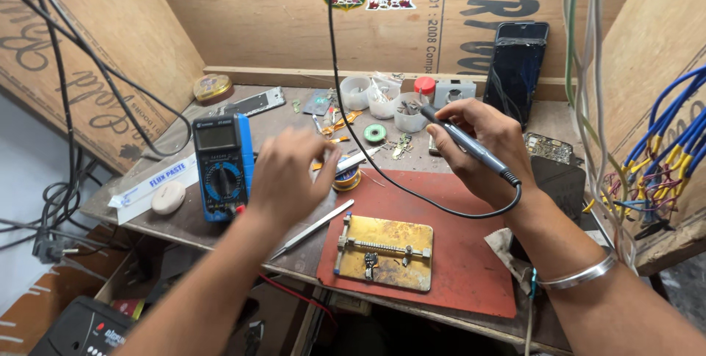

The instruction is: The person uses a soldering iron and solder wire to attach components on a small circuit board held in a vise. They apply flux paste, then repeatedly heat and feed solder to secure connections on the board.

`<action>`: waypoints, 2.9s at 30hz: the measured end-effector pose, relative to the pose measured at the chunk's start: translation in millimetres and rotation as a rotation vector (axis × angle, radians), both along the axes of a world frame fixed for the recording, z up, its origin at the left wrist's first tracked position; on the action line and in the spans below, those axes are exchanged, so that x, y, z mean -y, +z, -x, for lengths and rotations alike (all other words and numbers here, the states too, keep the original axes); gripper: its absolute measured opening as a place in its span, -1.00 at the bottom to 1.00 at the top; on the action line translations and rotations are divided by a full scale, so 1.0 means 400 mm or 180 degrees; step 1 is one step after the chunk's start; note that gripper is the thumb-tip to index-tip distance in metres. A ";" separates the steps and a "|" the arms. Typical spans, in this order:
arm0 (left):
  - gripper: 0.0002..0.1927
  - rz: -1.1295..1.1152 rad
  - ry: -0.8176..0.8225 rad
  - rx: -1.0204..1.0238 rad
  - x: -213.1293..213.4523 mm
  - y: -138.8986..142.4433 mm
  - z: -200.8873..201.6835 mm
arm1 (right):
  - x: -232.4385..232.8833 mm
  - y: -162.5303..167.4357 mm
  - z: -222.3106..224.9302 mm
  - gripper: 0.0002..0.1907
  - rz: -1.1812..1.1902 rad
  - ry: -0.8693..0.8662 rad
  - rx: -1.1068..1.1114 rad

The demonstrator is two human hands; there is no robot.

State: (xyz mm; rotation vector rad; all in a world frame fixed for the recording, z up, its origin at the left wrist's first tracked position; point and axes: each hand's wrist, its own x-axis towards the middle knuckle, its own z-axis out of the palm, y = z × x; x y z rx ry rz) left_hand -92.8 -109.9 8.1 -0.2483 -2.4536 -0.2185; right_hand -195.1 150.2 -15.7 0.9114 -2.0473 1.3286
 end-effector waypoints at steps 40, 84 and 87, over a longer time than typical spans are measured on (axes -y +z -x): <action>-0.63 -0.5288 -0.1578 0.0575 0.070 -0.116 -0.149 | -0.004 -0.044 -0.004 -0.69 0.0185 0.0347 -0.0103; -0.72 -0.0472 -0.0020 0.0476 -0.214 -0.168 -0.305 | -0.043 -0.001 -0.086 -0.75 -0.0866 0.1715 -0.0542; -0.82 -0.0457 -0.0239 0.0552 -0.214 -0.154 -0.294 | -0.048 0.004 -0.085 -0.73 -0.0856 0.1839 -0.0569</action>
